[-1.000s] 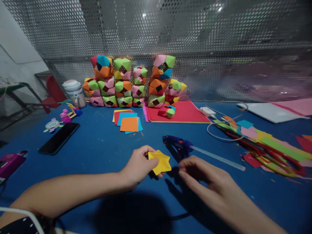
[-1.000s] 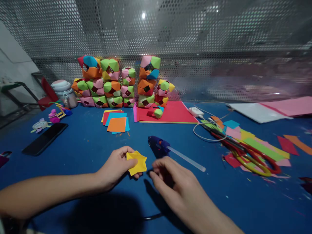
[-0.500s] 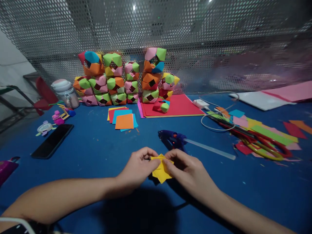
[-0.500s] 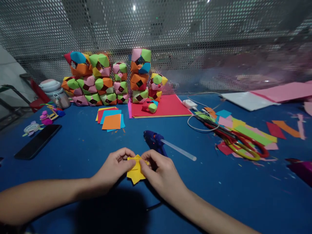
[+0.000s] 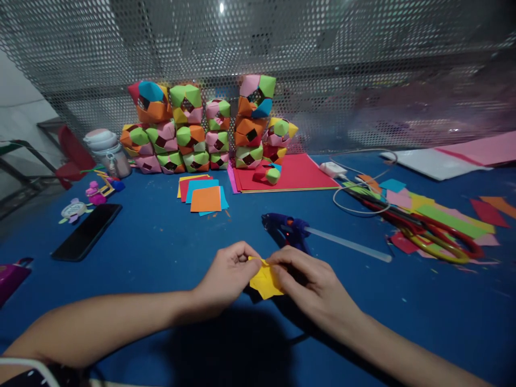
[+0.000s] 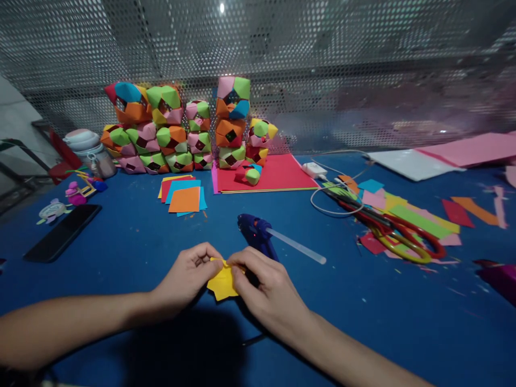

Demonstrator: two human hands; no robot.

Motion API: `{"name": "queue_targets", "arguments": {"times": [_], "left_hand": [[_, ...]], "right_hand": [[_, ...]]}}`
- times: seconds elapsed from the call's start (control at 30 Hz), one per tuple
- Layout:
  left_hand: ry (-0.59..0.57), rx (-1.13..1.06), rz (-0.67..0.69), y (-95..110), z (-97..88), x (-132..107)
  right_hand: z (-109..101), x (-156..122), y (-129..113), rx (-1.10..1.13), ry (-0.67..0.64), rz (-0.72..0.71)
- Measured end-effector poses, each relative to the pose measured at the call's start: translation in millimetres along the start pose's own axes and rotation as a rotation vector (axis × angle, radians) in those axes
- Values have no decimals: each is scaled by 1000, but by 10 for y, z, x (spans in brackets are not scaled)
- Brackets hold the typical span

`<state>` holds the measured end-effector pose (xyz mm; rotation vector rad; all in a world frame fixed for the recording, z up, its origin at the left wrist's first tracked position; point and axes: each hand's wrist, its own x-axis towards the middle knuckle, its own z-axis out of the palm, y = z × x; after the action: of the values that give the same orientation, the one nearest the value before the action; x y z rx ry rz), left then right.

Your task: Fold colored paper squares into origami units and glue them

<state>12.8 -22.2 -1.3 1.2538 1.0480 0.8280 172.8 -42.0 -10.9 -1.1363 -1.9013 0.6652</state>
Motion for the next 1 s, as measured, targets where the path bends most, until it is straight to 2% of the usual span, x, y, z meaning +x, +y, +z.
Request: {"name": "queue_targets", "arguments": {"times": [0.47,0.6,0.77,0.9,1.0], "left_hand": [[-76,-3,-8,-42,9,-4],[-113,52,-6,-35,7,-7],[-36,238,97,-40,-35,-11],[69,126,146,-68,-57,14],[72,23,163,-96,-50,38]], "right_hand": [[36,-14,22,10,109,52],[32,-42,61,-20,93,-8],[-1,-54,62,-17,85,-39],[-3,-30,34,-15,74,27],[18,-13,41,-111,33,54]]}}
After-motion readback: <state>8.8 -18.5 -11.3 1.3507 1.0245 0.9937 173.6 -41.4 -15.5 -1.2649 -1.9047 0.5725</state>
